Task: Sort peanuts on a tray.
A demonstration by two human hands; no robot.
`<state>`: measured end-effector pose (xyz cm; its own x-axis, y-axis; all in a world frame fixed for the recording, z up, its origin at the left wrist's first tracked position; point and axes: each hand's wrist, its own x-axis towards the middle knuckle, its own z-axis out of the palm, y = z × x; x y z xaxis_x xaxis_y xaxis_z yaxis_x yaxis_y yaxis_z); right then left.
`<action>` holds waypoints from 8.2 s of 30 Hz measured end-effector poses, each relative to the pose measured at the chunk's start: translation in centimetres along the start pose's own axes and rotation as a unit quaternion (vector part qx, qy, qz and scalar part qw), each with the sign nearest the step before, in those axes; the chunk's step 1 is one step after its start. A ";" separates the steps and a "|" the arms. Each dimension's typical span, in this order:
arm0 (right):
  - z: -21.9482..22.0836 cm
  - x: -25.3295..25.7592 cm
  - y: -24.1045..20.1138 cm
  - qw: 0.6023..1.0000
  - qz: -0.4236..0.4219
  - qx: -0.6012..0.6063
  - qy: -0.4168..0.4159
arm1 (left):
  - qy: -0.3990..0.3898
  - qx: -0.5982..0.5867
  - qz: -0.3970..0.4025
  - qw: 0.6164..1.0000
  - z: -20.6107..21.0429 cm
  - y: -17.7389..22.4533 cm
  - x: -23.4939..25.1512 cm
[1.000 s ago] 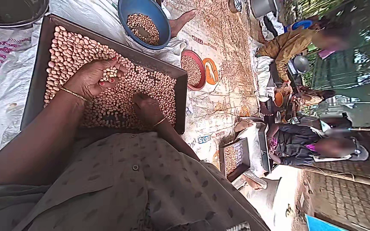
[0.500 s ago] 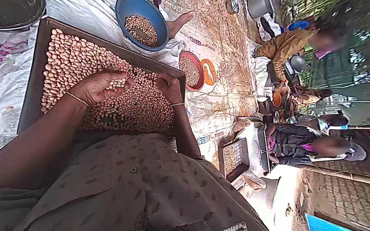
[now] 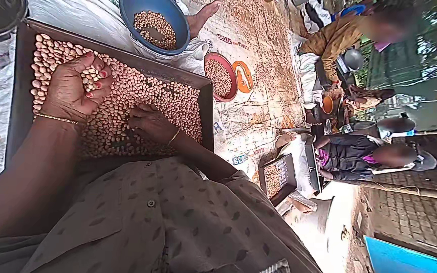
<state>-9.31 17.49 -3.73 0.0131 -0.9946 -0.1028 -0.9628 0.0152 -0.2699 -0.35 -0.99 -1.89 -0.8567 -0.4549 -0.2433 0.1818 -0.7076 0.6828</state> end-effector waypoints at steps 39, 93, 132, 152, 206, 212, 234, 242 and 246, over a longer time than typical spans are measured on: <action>-1.9 -10.4 1.8 0.906 0.188 0.354 0.138 | -0.151 0.238 -0.232 0.931 2.7 -3.7 -1.2; -7.2 -9.0 4.6 0.957 0.183 0.217 -0.054 | 0.017 -0.099 0.111 0.989 -0.3 1.0 0.1; -0.7 3.3 4.2 0.968 0.123 0.055 0.210 | 0.047 0.011 0.022 0.999 -0.2 0.8 0.2; -3.4 5.6 3.0 0.961 0.263 -0.031 0.074 | 0.061 0.003 -0.039 0.997 0.0 0.6 0.5; 0.7 7.1 0.3 0.979 0.062 0.069 0.182 | 0.088 -0.068 0.027 0.993 -0.2 1.2 0.3; -0.9 6.1 2.6 0.930 0.110 0.184 0.297 | 0.099 0.003 -0.014 0.995 -0.1 1.1 0.4; -2.4 5.7 6.2 0.927 0.148 0.136 0.317 | 0.086 0.005 -0.043 0.995 0.0 1.0 0.3; -3.4 8.5 1.5 0.854 0.071 0.249 0.450 | 0.042 -0.044 -0.007 0.998 0.1 1.4 -0.1; 0.1 9.5 0.4 0.952 0.040 0.042 0.301 | 0.050 -0.106 0.119 0.986 -1.0 1.6 0.2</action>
<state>-9.56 8.02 -4.95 -0.2399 -0.8680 0.4347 -0.9292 0.0756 -0.3618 0.23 -2.75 -1.50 -0.7279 -0.6648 -0.1676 0.4780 -0.6673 0.5711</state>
